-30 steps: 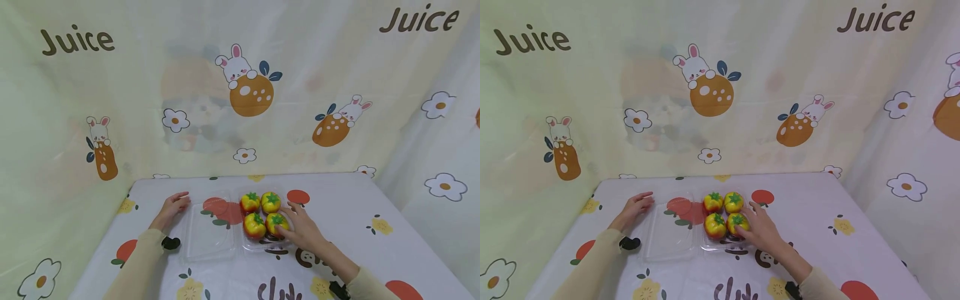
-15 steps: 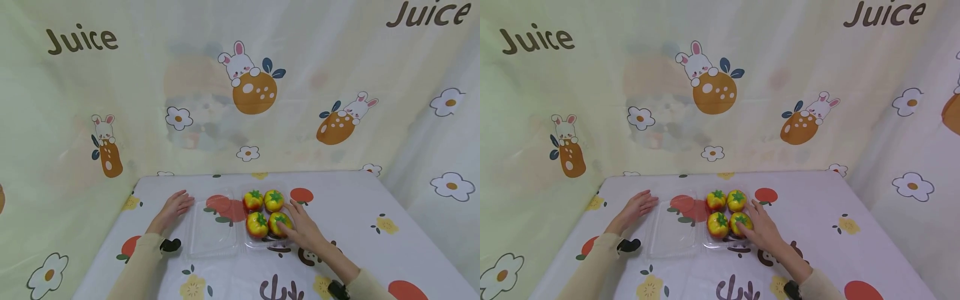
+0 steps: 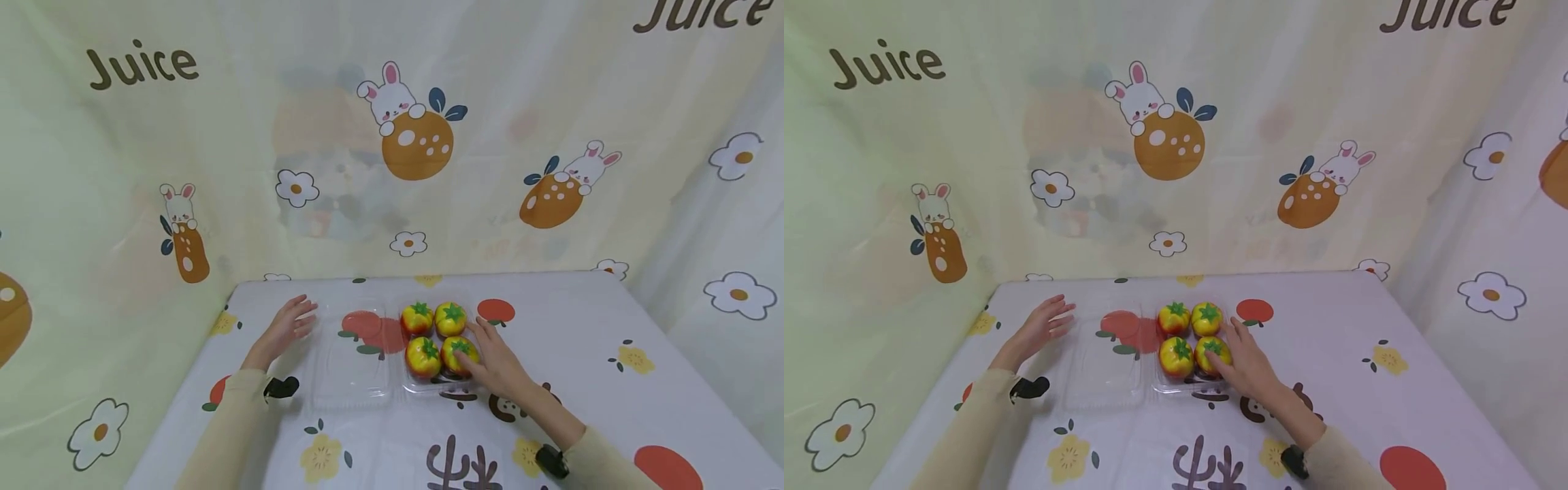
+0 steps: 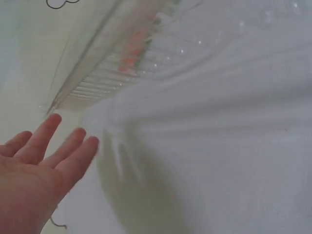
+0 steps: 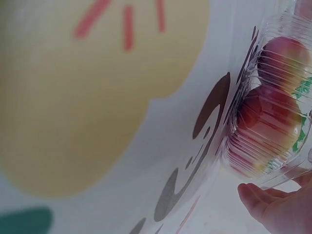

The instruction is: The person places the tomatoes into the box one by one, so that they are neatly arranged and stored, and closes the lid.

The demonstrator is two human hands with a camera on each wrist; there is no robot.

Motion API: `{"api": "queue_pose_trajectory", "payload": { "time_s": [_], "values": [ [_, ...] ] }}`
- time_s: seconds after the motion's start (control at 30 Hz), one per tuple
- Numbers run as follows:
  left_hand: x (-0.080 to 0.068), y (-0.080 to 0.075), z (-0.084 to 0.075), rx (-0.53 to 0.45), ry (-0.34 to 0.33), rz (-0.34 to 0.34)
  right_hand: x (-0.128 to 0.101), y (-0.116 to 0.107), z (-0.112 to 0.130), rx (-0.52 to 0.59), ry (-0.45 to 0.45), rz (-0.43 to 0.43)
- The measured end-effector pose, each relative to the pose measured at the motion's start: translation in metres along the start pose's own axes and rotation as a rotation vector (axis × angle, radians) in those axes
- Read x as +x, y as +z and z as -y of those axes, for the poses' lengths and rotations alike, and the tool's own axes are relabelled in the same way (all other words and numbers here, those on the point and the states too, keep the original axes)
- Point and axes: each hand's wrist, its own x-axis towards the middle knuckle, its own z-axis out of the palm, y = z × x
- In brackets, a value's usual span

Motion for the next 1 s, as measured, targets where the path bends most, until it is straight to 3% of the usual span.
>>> {"api": "queue_pose_trajectory", "payload": {
  "time_s": [0.37,0.53,1.0],
  "values": [
    [-0.007,0.006,-0.023,-0.049,0.013,-0.011,0.003,0.001,-0.001,0.016,0.002,0.014],
    [-0.011,0.012,-0.033,-0.016,0.027,0.010,0.003,0.002,-0.002,0.014,0.016,0.023],
    [-0.027,0.027,-0.075,0.074,0.200,0.077,0.003,-0.007,0.000,0.094,-0.036,0.001]
  ]
}}
